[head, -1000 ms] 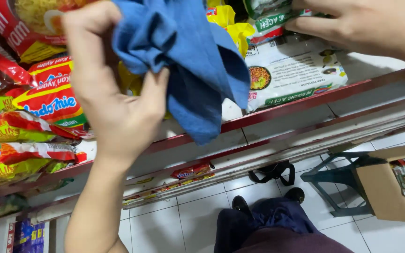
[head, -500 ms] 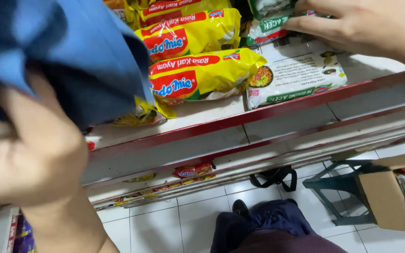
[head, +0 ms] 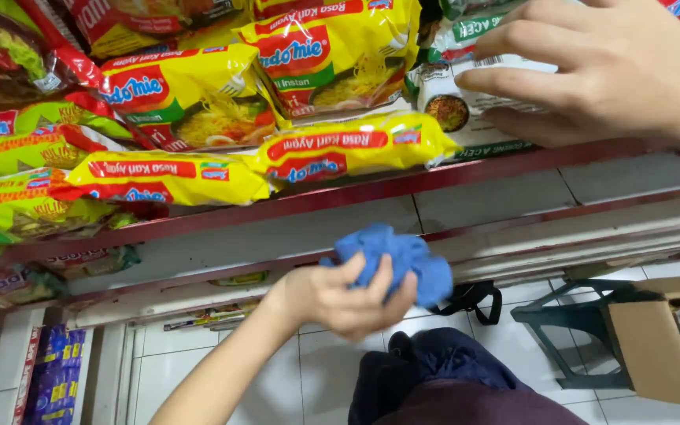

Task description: Cleaning shelves and restocking instant noodle packets using a cloth and barcode scanner.

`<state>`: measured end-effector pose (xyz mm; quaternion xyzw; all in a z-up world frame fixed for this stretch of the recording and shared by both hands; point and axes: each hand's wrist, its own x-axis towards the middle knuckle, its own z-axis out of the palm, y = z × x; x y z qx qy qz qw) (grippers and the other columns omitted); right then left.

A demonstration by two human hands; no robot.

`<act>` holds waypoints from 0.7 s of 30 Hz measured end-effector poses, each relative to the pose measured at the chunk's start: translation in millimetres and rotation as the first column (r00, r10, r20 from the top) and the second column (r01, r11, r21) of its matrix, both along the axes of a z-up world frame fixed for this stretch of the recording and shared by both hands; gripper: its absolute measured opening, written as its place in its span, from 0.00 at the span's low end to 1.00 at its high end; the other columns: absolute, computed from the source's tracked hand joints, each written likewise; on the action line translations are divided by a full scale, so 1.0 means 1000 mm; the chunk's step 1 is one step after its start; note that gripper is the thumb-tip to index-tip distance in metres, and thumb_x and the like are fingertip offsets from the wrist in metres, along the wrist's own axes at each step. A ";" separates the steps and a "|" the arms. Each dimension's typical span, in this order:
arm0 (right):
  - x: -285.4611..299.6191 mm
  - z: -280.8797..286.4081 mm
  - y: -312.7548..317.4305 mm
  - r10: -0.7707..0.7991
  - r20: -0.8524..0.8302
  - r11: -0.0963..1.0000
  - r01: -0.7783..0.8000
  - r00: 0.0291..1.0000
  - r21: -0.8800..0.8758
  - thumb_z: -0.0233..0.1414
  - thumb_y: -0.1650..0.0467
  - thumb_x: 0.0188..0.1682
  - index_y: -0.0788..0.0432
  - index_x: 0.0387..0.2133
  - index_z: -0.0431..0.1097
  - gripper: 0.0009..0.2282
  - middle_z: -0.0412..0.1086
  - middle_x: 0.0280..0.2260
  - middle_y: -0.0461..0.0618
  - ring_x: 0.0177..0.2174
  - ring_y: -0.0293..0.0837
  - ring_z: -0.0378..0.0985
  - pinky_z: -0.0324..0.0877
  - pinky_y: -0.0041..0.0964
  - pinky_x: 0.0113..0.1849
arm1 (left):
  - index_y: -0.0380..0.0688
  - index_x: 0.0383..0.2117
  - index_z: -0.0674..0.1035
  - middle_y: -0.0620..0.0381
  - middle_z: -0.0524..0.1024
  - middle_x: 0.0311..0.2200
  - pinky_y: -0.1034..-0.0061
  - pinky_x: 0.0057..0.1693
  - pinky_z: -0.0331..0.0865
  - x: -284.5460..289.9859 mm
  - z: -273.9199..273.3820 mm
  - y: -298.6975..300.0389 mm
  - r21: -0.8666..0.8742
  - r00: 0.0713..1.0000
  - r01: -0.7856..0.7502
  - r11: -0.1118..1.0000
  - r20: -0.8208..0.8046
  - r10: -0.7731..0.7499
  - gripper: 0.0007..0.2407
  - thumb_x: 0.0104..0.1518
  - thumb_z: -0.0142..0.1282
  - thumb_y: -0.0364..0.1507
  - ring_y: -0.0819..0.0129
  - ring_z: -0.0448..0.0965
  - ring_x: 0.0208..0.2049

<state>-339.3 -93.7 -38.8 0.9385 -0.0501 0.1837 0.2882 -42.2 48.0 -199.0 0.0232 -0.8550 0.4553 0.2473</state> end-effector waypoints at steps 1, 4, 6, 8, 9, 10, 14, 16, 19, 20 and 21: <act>-0.003 -0.001 -0.001 -0.019 0.001 1.000 0.019 1.000 0.011 0.63 0.67 0.40 0.56 0.44 0.75 0.17 0.74 0.40 0.48 0.38 0.48 0.77 0.72 0.43 0.35 | 0.49 0.44 0.79 0.59 0.75 0.51 0.69 0.53 0.71 0.001 -0.023 -0.009 0.176 0.991 -0.109 0.978 -0.055 0.120 0.07 0.62 0.54 0.31 0.64 0.77 0.49; -0.010 -0.004 -0.002 -0.033 0.001 0.997 0.033 0.999 0.076 0.62 0.67 0.39 0.55 0.44 0.76 0.18 0.74 0.40 0.48 0.37 0.49 0.76 0.71 0.43 0.35 | 0.46 0.44 0.82 0.55 0.79 0.49 0.66 0.50 0.73 0.015 -0.101 -0.043 0.437 0.907 -0.337 0.834 -0.086 0.412 0.11 0.56 0.57 0.30 0.61 0.79 0.46; -0.007 -0.004 0.004 -0.023 0.002 0.992 0.022 1.000 0.126 0.62 0.66 0.38 0.55 0.44 0.75 0.19 0.74 0.41 0.50 0.37 0.51 0.75 0.72 0.46 0.37 | 0.45 0.45 0.82 0.52 0.80 0.49 0.63 0.47 0.73 0.022 -0.135 -0.064 0.516 0.821 -0.458 0.724 -0.067 0.567 0.13 0.54 0.57 0.29 0.60 0.79 0.44; 0.005 -0.002 0.016 0.098 0.060 0.977 -0.107 0.993 0.187 0.63 0.59 0.40 0.57 0.47 0.74 0.23 0.73 0.42 0.51 0.36 0.51 0.75 0.71 0.46 0.36 | 0.52 0.49 0.81 0.50 0.78 0.48 0.56 0.57 0.73 0.023 -0.145 -0.079 0.595 0.710 -0.483 0.643 -0.164 0.685 0.16 0.53 0.56 0.28 0.52 0.79 0.51; 0.013 -0.002 0.021 0.108 0.057 0.975 -0.116 0.993 0.187 0.63 0.59 0.40 0.57 0.47 0.74 0.23 0.73 0.42 0.51 0.36 0.51 0.75 0.71 0.46 0.36 | 0.52 0.49 0.81 0.50 0.78 0.48 0.56 0.57 0.73 0.021 -0.138 -0.083 0.596 0.702 -0.487 0.638 -0.166 0.692 0.16 0.53 0.56 0.28 0.52 0.79 0.51; 0.021 -0.002 0.026 0.127 0.055 0.967 -0.136 0.990 0.214 0.63 0.57 0.41 0.57 0.49 0.73 0.25 0.72 0.43 0.53 0.36 0.52 0.75 0.72 0.46 0.35 | 0.46 0.47 0.80 0.44 0.78 0.47 0.54 0.54 0.72 0.019 -0.132 -0.084 0.786 0.648 -0.462 0.411 -0.017 0.761 0.17 0.49 0.57 0.28 0.47 0.77 0.49; 0.048 -0.004 0.031 0.196 0.112 0.936 -0.220 0.974 0.276 0.62 0.56 0.41 0.60 0.52 0.68 0.29 0.69 0.47 0.59 0.39 0.57 0.77 0.74 0.48 0.35 | 0.47 0.48 0.80 0.45 0.80 0.41 0.55 0.50 0.72 0.000 -0.086 -0.054 0.936 0.548 -0.351 -0.008 0.212 0.809 0.14 0.55 0.56 0.30 0.49 0.79 0.43; 0.053 -0.008 0.026 0.169 0.087 0.924 -0.189 0.982 0.333 0.62 0.59 0.44 0.60 0.52 0.68 0.26 0.70 0.46 0.58 0.37 0.56 0.77 0.73 0.47 0.33 | 0.45 0.44 0.80 0.49 0.81 0.41 0.59 0.50 0.71 -0.009 -0.027 -0.012 0.805 0.639 -0.464 0.371 0.014 0.769 0.11 0.56 0.57 0.29 0.55 0.79 0.44; 0.055 -0.005 0.010 0.108 0.069 0.875 -0.128 0.992 0.467 0.61 0.65 0.47 0.59 0.55 0.68 0.23 0.71 0.42 0.57 0.35 0.56 0.78 0.74 0.47 0.32 | 0.48 0.42 0.83 0.58 0.77 0.42 0.63 0.52 0.64 0.003 0.047 0.035 0.385 0.667 -0.564 0.731 -0.311 0.677 0.09 0.56 0.62 0.29 0.63 0.76 0.45; 0.054 -0.004 0.005 0.072 0.073 0.828 -0.100 0.995 0.552 0.59 0.67 0.47 0.58 0.56 0.68 0.22 0.72 0.39 0.56 0.35 0.56 0.78 0.74 0.47 0.34 | 0.54 0.43 0.84 0.63 0.73 0.42 0.63 0.54 0.57 0.009 0.067 0.051 0.241 0.581 -0.630 0.738 -0.485 0.654 0.10 0.56 0.66 0.29 0.66 0.73 0.45; 0.056 -0.002 -0.004 0.085 0.073 0.824 -0.111 0.994 0.556 0.59 0.67 0.47 0.58 0.56 0.68 0.22 0.72 0.39 0.56 0.35 0.56 0.78 0.74 0.47 0.34 | 0.54 0.43 0.84 0.63 0.73 0.42 0.63 0.54 0.57 0.015 0.091 0.054 0.244 0.572 -0.640 0.729 -0.482 0.664 0.10 0.56 0.66 0.29 0.66 0.73 0.45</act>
